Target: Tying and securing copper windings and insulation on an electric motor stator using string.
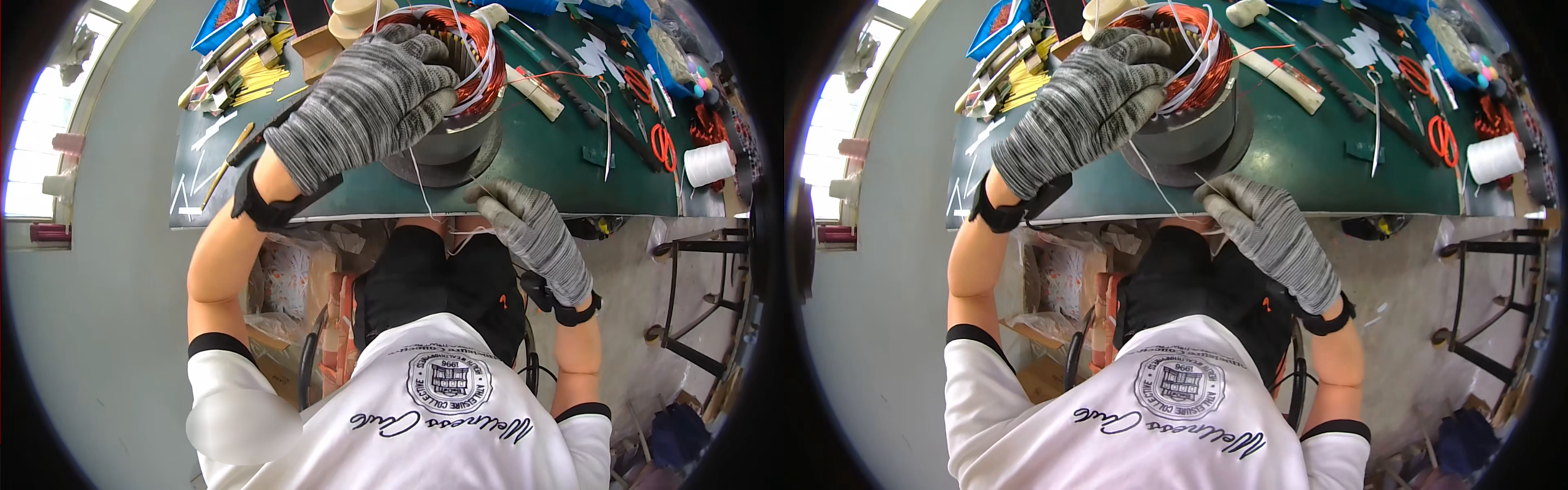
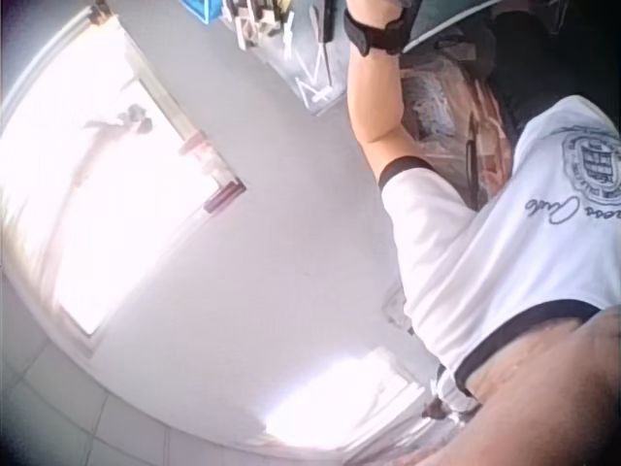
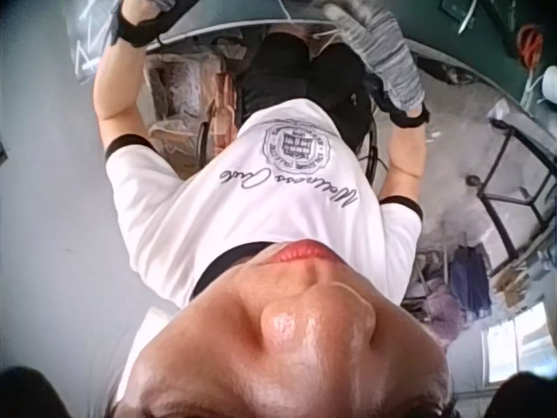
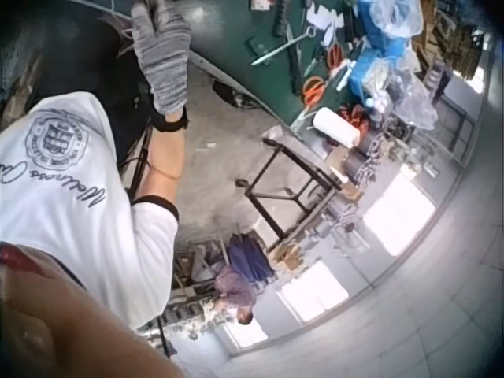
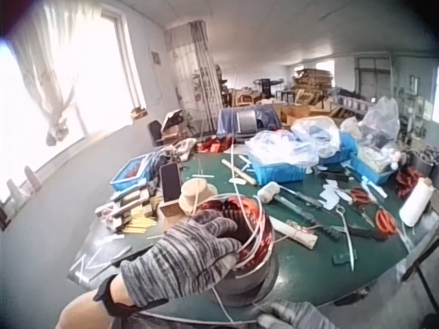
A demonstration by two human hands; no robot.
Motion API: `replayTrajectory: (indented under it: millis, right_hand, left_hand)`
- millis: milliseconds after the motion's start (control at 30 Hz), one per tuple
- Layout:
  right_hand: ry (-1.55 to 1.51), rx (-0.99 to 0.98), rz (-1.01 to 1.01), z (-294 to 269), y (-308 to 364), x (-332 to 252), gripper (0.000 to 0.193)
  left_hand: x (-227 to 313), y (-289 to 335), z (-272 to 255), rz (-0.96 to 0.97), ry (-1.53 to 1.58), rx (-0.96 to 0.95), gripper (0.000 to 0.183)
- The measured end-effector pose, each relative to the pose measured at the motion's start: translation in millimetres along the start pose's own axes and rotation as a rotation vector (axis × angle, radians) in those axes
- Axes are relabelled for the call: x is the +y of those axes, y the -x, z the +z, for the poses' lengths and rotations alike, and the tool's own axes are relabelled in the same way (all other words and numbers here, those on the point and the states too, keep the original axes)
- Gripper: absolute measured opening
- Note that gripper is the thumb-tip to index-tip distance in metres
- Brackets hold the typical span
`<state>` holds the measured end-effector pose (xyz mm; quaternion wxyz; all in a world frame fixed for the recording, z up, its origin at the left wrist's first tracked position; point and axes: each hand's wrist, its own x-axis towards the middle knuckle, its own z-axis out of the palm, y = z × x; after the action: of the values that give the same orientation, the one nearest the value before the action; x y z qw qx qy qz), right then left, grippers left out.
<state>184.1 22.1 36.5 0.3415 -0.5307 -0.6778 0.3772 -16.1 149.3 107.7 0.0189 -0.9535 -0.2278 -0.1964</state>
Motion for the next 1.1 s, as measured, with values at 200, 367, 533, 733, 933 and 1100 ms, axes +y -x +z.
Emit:
replayTrajectory:
  millis: [200, 367, 533, 733, 933, 1100]
  right_hand:
    - [-0.38, -0.066, 0.179, -2, -1, -3, 0.023]
    - [-0.512, 0.413, -0.004, 17, -9, -15, 0.014]
    - [-0.18, 0.525, -0.124, 35, -36, -18, 0.015]
    - [-0.607, 0.347, -0.113, 41, -44, -15, 0.014]
    - [-0.53, 0.286, -0.036, 32, -45, -12, 0.017]
    - [0.414, 0.482, -0.36, 8, -34, -54, 0.029]
  left_hand:
    - [-12, 10, 2, 0.003, 0.087, -0.152, 0.027]
    - [-21, 12, 8, 0.11, 0.078, -0.096, 0.028]
    - [-13, 9, 3, -0.017, 0.061, -0.169, 0.029]
    - [-15, 6, 4, -0.028, 0.08, -0.222, 0.032]
    - [-13, 1, 3, 0.028, 0.024, -0.268, 0.03]
    - [1, 13, 8, -0.075, -0.374, -0.06, 0.034]
